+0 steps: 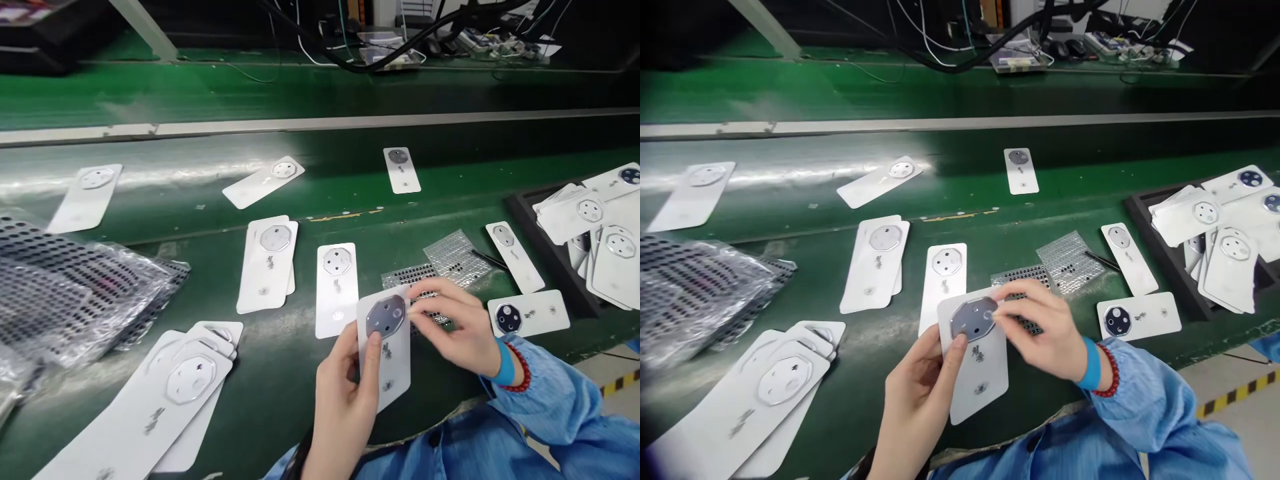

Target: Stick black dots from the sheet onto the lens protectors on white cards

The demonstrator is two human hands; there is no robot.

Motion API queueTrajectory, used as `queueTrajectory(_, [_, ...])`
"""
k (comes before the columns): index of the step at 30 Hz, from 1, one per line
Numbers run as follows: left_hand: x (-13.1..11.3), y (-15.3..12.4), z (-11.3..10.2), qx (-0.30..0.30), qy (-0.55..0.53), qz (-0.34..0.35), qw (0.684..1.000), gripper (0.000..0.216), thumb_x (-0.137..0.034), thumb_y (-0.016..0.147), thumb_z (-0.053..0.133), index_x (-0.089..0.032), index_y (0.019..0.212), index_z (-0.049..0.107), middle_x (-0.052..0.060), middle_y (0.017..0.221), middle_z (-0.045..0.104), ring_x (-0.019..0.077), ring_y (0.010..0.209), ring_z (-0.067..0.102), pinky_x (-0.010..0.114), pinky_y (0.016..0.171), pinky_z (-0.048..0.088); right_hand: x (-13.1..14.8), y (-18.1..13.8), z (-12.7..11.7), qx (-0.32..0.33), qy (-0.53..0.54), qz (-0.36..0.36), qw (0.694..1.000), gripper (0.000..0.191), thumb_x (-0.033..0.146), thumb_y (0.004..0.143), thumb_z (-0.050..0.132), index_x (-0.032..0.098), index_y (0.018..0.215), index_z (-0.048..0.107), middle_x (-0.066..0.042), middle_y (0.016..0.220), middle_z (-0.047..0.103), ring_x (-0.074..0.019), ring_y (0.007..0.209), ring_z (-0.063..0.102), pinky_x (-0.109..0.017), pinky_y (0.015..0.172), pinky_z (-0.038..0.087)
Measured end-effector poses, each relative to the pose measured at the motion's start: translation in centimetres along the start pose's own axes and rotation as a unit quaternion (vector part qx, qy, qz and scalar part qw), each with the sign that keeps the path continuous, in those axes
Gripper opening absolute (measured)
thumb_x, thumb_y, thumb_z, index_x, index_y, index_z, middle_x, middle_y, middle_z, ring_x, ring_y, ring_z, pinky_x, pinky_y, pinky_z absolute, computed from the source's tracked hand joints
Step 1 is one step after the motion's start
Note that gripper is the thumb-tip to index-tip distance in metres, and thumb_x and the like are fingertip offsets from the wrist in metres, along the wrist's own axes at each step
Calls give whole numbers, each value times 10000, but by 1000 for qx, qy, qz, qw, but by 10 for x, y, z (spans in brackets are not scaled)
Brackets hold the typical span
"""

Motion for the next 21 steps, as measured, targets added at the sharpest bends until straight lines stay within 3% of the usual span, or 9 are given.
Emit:
queueTrajectory(5, [-14, -9, 13, 25, -37, 21, 999, 244, -367, 881, 599, -186, 1020, 686, -16, 626, 599, 100, 499, 497, 165, 443, 423, 22, 5, 11, -30, -8, -72, 997, 129, 47, 866, 585, 143, 865, 670, -97, 949, 682, -185, 909, 642, -416, 924, 533])
queueTrajectory(14, [-18, -13, 19, 53, -14, 65, 996, 224, -312, 921, 538, -198, 1073, 657, -6, 702, 647, 106, 529, 551, 179, 492, 481, 24, -2, 8, -46, -29, -75, 996, 196, 22, 849, 604, 193, 920, 670, -42, 913, 687, -164, 848, 657, -444, 992, 492])
queueTrajectory(16, [-18, -14, 19, 55, -8, 68, 996, 226, -304, 927, 531, -203, 1089, 651, 1, 734, 667, 105, 537, 572, 177, 499, 488, 22, -3, 8, -44, -18, -42, 998, 195, 35, 844, 617, 208, 914, 673, -50, 1004, 664, -174, 928, 645, -443, 1000, 482])
queueTrajectory(18, [-19, -16, 19, 56, -8, 76, 995, 219, -285, 929, 530, -208, 1093, 652, -1, 742, 674, 105, 548, 597, 172, 511, 497, 18, -4, 6, -44, 13, 38, 998, 190, 83, 820, 672, 227, 944, 663, -73, 1216, 592, -220, 1127, 581, -452, 1033, 453])
queueTrajectory(21, [-22, -16, 17, 59, -11, 98, 993, 182, -262, 918, 546, -208, 1035, 674, -15, 695, 662, 95, 527, 587, 155, 497, 485, 13, -4, 5, -7, 132, 166, 977, 377, 149, 783, 733, 266, 1108, 583, -77, 1373, 494, -247, 1252, 506, -432, 1023, 467])
Point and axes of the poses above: each hand's wrist, its own y-axis towards the middle knuckle, its own z-axis out of the palm, x = y × z, the point moved 3 cm from there along y, towards the middle knuckle
